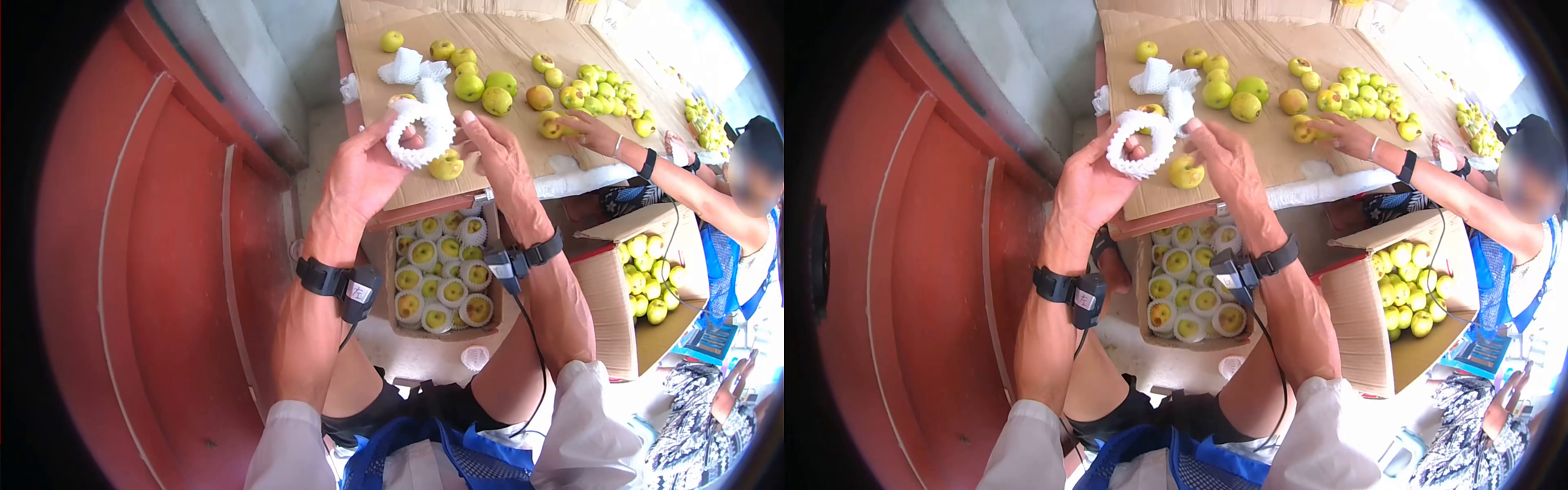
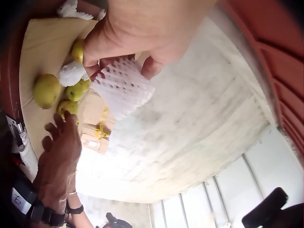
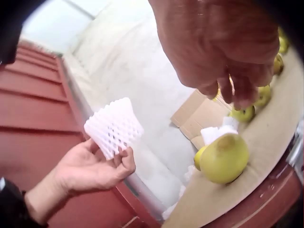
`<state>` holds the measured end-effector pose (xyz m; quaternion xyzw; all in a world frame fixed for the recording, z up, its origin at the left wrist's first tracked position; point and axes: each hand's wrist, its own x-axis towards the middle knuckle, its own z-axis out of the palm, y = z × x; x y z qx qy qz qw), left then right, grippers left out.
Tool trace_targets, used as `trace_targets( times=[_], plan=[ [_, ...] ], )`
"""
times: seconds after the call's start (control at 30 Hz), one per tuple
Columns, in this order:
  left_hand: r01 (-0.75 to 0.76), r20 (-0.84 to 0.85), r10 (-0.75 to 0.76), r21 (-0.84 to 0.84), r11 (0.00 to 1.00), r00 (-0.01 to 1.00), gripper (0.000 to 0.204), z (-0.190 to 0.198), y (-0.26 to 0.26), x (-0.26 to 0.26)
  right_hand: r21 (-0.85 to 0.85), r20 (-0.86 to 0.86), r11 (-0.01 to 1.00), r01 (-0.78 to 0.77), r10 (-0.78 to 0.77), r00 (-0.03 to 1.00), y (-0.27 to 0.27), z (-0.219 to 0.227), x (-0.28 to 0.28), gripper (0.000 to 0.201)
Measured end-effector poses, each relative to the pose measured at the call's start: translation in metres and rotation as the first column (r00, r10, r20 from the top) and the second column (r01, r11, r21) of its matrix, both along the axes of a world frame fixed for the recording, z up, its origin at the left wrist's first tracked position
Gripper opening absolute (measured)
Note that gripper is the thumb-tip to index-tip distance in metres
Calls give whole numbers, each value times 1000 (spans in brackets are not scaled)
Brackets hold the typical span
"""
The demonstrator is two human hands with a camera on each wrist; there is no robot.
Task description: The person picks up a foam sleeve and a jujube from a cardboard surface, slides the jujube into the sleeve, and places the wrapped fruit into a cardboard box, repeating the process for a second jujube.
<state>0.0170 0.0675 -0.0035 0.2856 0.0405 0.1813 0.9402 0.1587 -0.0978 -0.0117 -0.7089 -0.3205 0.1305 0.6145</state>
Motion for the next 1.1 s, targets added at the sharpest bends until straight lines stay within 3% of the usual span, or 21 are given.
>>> trace_targets(
  times=[0.03, 0.07, 0.1, 0.17, 0.27, 0.4, 0.47, 0.7, 0.8, 0.9, 1.0, 1.07, 1.1],
  plan=[
    [28, 2, -28, -10, 1000, 1000, 32, 5, -6, 0, 94, -286, 987, -128, 150, 946, 0, 6, -5, 48],
    [57, 4, -56, -21, 998, 998, 31, 8, -10, 0, 219, -530, 951, -220, 305, 791, -1, 9, -9, 47],
    [60, 2, -60, -21, 998, 998, 31, 6, -11, 2, 219, -531, 951, -216, 302, 791, -2, 10, -10, 47],
    [77, -18, -77, 17, 997, 997, 30, 3, -12, 5, 406, -590, 858, -316, 510, 627, -3, 12, -10, 44],
    [132, 16, -132, 29, 991, 991, 30, -3, -12, 7, 464, -542, 802, -377, 593, 595, -6, 6, -2, 47],
    [153, 24, -154, 51, 987, 988, 31, 0, -18, 9, 517, -523, 788, -334, 600, 606, -9, 4, 0, 44],
    [130, 22, -133, 102, 986, 991, 33, 5, -23, 8, 599, -535, 747, -289, 642, 549, -10, 6, 0, 44],
    [95, -58, -85, 197, 976, 995, 31, 0, -26, 11, 605, -578, 755, -253, 635, 513, -16, 11, 3, 32],
    [192, -21, -193, 247, 950, 981, 36, -3, -20, 13, 585, -579, 783, -212, 586, 567, -18, 7, 5, 26],
    [131, -81, -118, 184, 974, 990, 32, 3, -25, 11, 526, -587, 824, -211, 532, 610, -21, 7, 7, 21],
    [124, -136, -96, 219, 968, 986, 33, 0, -22, 10, 451, -622, 873, -187, 458, 635, -22, 5, 9, 19],
    [75, -305, 23, 305, 949, 952, 34, 0, -23, 10, 366, -609, 903, -226, 416, 676, -23, -7, 17, 18],
    [74, -305, 24, 306, 949, 952, 34, -5, -20, 11, 367, -608, 902, -226, 417, 676, -23, -12, 20, 18]
  ],
)
